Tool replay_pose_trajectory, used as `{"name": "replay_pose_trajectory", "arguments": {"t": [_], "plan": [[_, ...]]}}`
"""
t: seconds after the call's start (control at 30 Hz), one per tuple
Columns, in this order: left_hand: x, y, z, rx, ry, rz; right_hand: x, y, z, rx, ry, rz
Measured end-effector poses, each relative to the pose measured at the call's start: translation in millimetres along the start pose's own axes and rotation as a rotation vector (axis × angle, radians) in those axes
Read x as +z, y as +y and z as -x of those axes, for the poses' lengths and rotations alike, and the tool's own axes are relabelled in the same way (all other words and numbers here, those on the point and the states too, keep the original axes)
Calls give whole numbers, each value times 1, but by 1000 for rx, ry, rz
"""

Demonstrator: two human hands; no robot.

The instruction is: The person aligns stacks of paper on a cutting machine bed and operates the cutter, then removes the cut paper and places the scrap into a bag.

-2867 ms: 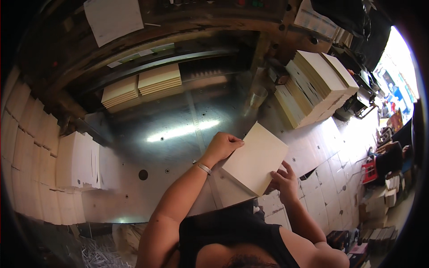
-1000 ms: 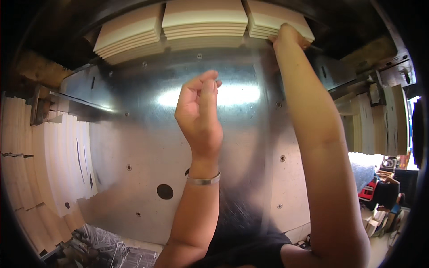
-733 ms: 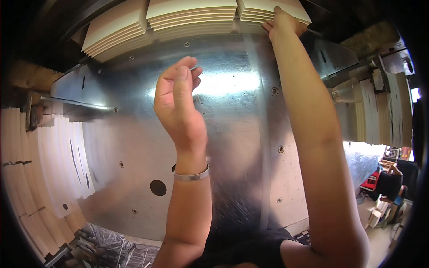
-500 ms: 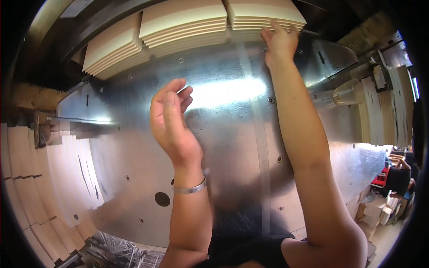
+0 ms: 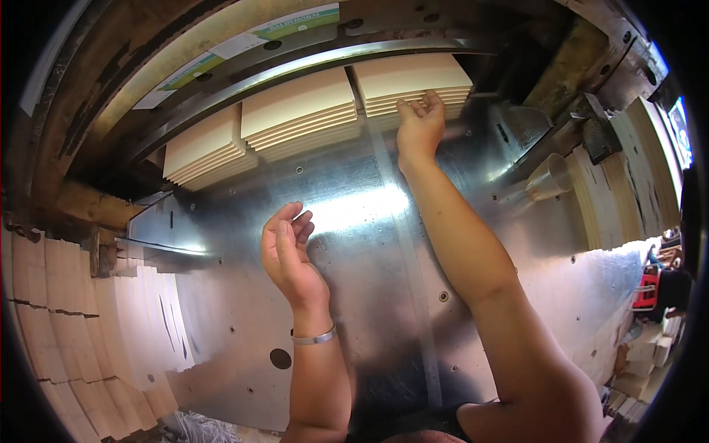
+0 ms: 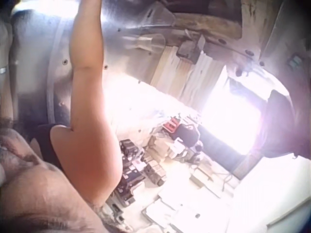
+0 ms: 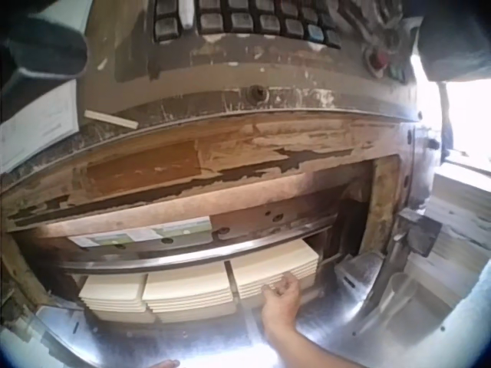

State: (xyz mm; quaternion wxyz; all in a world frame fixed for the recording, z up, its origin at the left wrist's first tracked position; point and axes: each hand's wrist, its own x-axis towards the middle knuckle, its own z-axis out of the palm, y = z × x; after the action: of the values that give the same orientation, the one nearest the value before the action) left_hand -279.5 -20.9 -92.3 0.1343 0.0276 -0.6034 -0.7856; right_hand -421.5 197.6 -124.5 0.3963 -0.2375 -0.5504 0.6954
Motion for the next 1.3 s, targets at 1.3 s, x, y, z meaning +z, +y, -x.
{"name": "replay_pose_trajectory", "arguments": {"t": [1.3], "plan": [[111, -56, -106, -65, 199, 390, 3, 7, 1, -166, -7, 196]]}}
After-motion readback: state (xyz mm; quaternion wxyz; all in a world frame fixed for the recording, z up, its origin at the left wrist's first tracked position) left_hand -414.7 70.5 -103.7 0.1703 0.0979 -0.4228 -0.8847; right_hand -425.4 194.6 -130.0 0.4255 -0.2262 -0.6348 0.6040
